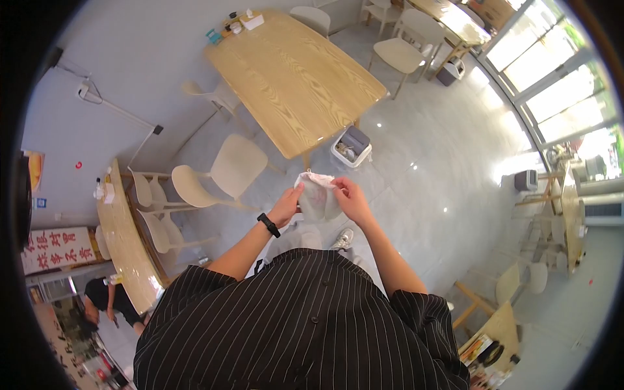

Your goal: The person wipes a table with a cloth, folds the cloth several times, continues wiping around objects on the table, and then rinses the cloth under a tap in a sink.

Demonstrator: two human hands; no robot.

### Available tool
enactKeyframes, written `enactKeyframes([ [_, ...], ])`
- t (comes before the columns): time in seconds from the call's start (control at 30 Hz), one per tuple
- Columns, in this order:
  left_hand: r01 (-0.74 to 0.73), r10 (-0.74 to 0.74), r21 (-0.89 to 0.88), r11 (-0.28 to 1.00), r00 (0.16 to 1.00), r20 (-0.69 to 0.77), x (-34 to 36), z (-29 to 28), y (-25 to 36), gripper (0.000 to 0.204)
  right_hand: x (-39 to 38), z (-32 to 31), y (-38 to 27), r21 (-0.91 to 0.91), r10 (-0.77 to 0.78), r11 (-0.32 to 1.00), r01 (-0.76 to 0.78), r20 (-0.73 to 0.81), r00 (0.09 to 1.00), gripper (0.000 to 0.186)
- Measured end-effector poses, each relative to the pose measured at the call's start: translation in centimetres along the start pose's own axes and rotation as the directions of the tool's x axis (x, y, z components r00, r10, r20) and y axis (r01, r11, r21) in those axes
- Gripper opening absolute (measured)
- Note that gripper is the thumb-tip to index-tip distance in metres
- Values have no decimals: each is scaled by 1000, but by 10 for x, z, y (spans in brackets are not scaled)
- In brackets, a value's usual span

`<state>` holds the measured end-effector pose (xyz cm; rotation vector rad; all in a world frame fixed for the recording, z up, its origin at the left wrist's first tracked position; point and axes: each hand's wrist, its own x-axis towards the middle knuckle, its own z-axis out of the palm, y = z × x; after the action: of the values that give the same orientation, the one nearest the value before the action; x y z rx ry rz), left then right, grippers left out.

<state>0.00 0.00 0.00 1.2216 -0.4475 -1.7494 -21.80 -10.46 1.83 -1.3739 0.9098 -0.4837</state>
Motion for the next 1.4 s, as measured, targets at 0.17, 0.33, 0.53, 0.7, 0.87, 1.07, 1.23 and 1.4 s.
enactKeyframes([
  [0.17, -145, 237, 586, 798, 968, -85, 28, 12, 53, 34, 74, -71, -28, -293, -120, 950, 112, -9, 993, 16],
  [0.33, -143, 521, 812, 566, 825, -218, 83, -59, 73, 29, 184, -94, -53, -468, -219, 856, 221, 59, 974, 15],
  [0.53, -141, 750, 908, 395, 620, -230, 115, -59, 133, 44, 282, -99, -78, -502, -371, 749, 433, 224, 901, 12],
  [0.7, 53, 735, 977, 207, 651, -191, 153, -84, 68, 38, 319, -111, -21, -707, -346, 429, 562, 446, 826, 15],
  [0.87, 255, 490, 942, 216, 806, -331, 164, -63, 12, 38, 313, -124, 32, -817, 107, 457, 351, 442, 890, 32],
  [1.07, 335, 510, 916, 219, 761, -400, 202, -23, 31, 48, 324, -106, 51, -678, -56, 462, 571, 620, 782, 48],
  [1.23, 463, 480, 873, 153, 737, -475, 236, -12, 33, 62, 325, -80, 63, -668, -66, 384, 637, 668, 741, 58],
  [1.4, 449, 531, 858, 249, 678, -509, 254, -20, 17, 65, 323, -63, 78, -710, 74, 336, 619, 675, 734, 66],
])
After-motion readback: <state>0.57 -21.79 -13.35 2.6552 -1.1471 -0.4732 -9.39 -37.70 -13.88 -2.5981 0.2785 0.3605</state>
